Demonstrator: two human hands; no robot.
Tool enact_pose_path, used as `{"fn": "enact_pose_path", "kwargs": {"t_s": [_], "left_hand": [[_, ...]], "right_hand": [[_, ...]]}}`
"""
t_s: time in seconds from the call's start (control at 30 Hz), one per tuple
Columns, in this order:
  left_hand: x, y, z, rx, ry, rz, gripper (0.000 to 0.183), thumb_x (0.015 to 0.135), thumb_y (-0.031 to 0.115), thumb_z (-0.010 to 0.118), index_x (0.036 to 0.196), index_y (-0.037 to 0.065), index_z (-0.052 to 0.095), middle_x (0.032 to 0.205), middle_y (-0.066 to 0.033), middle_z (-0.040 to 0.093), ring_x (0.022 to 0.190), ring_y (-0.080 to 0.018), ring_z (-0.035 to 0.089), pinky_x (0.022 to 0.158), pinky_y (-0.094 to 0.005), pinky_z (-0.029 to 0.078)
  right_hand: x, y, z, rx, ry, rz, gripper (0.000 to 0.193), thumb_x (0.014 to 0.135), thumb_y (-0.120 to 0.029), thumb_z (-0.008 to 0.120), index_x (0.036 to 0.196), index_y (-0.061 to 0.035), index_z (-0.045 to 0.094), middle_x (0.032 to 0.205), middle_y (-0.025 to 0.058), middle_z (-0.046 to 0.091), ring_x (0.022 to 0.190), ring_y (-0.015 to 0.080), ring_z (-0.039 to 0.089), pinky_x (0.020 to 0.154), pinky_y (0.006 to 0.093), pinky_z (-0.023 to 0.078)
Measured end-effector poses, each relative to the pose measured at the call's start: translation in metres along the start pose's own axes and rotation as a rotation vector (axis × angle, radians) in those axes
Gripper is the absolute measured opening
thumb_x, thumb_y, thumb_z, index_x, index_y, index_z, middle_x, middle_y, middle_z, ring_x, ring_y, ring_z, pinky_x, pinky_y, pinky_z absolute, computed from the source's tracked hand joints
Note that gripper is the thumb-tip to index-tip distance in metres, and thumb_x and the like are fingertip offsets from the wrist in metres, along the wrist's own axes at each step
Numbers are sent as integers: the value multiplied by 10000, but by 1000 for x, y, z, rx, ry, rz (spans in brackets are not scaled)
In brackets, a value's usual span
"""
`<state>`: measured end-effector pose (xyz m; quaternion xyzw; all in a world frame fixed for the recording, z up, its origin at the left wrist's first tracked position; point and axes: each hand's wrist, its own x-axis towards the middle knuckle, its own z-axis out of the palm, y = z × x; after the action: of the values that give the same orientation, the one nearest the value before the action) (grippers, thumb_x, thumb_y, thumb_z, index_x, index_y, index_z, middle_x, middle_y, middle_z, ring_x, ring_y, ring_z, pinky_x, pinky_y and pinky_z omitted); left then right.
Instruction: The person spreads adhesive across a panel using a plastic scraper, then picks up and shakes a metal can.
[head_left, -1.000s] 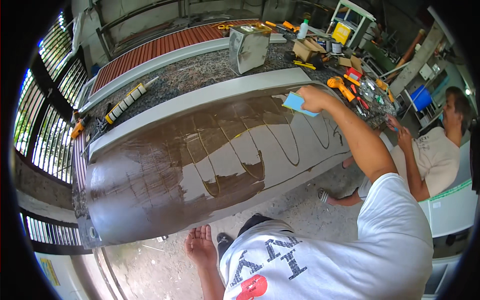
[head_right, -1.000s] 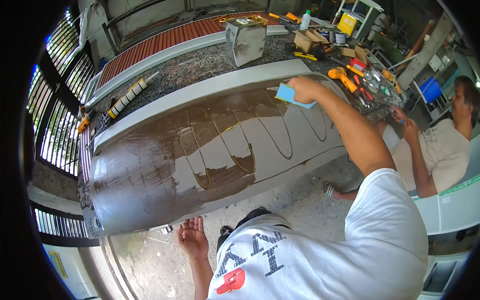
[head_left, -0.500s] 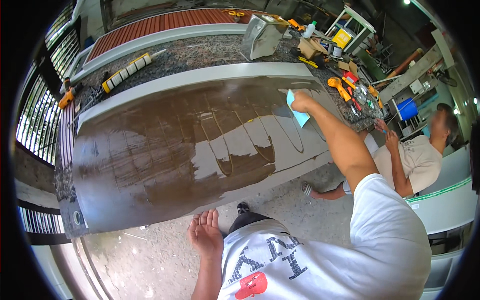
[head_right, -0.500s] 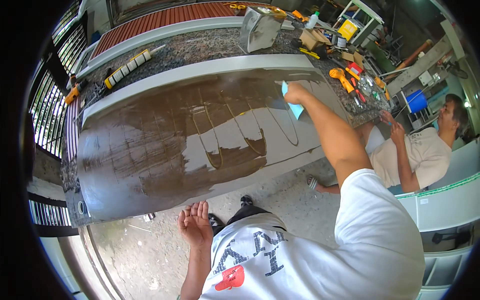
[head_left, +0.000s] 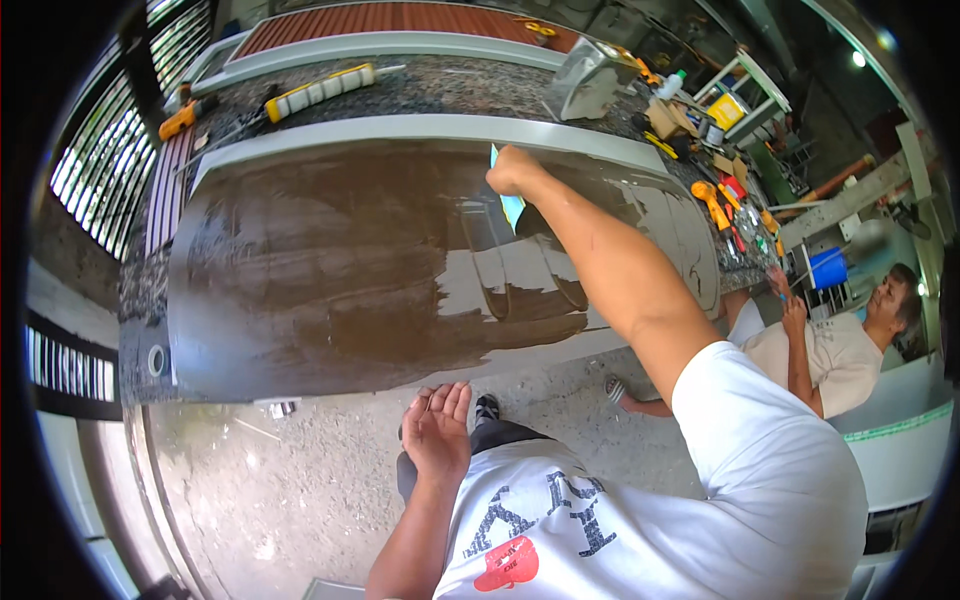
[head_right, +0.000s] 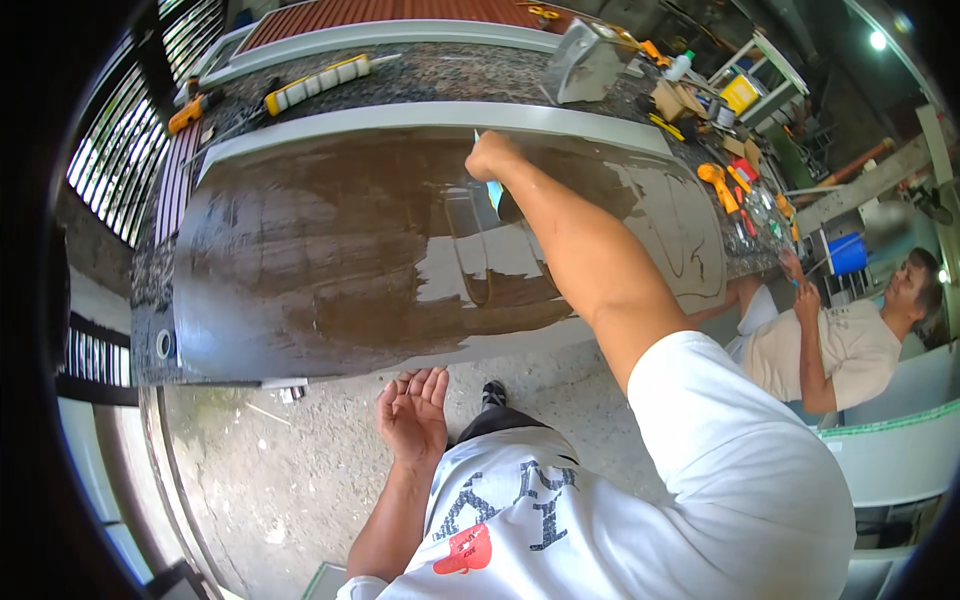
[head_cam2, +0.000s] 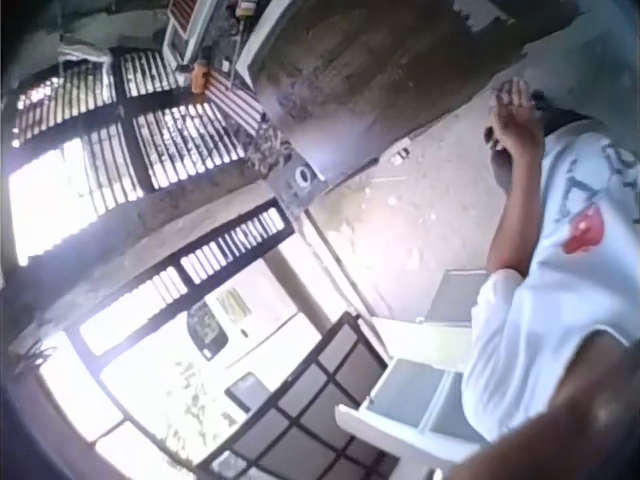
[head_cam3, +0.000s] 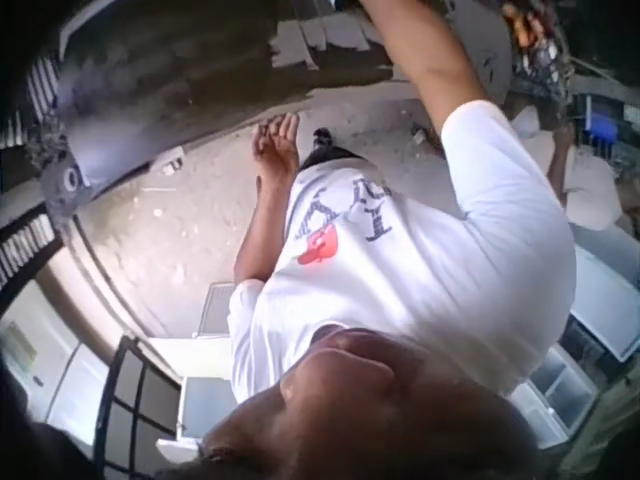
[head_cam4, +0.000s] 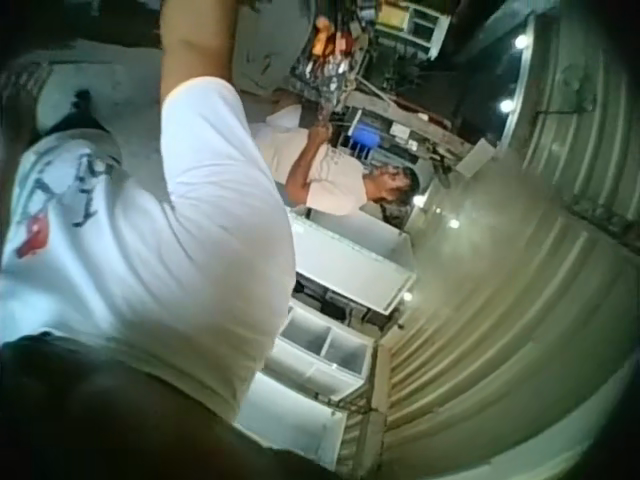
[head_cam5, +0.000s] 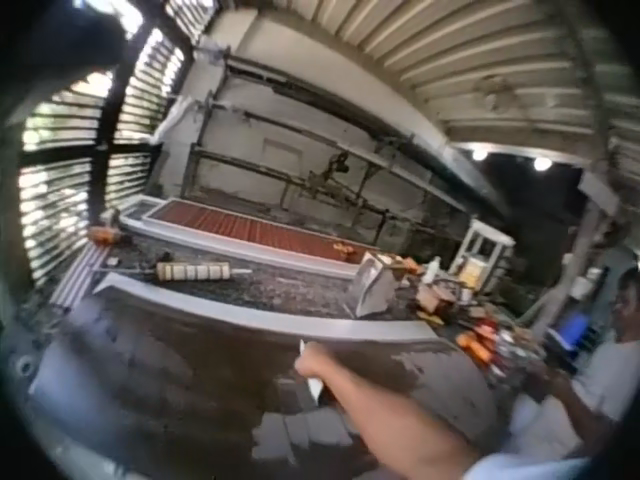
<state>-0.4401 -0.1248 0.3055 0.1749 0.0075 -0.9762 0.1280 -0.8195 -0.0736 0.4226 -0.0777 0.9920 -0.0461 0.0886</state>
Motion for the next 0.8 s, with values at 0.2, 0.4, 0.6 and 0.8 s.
{"fn": "enact_pose_path", "kwargs": {"t_s": [0.2, 0.4, 0.6, 0.8], "left_hand": [[3, -2, 4, -50, -24, -6, 285, 937, 263, 514, 986, -13, 560, 1054, -199, 606, 1063, -326, 600, 1031, -414, 453], [3, -1, -3, -90, -25, 8, 310, 943, 275, 516, 1000, -25, 565, 1055, -198, 606, 1051, -314, 605, 1020, -404, 464], [6, -1, -7, -84, 36, 24, 252, 944, 249, 509, 1006, 10, 558, 1074, -175, 604, 1055, -293, 596, 1001, -378, 465], [7, -3, 1, -63, 17, 60, 346, 947, 295, 521, 1024, -40, 561, 1052, -202, 604, 1027, -301, 612, 1005, -382, 478]], "right_hand": [[-44, -67, 17, -89, -16, -224, 280, 736, -97, 565, 936, 51, 692, 899, 218, 703, 778, 370, 681, 690, 440, 547], [-136, -47, 25, -226, -192, -645, 113, 683, -7, 560, 771, -4, 631, 711, 210, 658, 616, 389, 625, 575, 461, 501], [-121, -16, -52, 18, -213, -478, 140, 716, -52, 581, 834, 4, 632, 776, 187, 677, 650, 334, 632, 626, 435, 521], [7, 82, -74, 5, 103, -219, 198, 690, -55, 641, 827, 87, 640, 761, 181, 656, 609, 281, 588, 624, 397, 524]]}}
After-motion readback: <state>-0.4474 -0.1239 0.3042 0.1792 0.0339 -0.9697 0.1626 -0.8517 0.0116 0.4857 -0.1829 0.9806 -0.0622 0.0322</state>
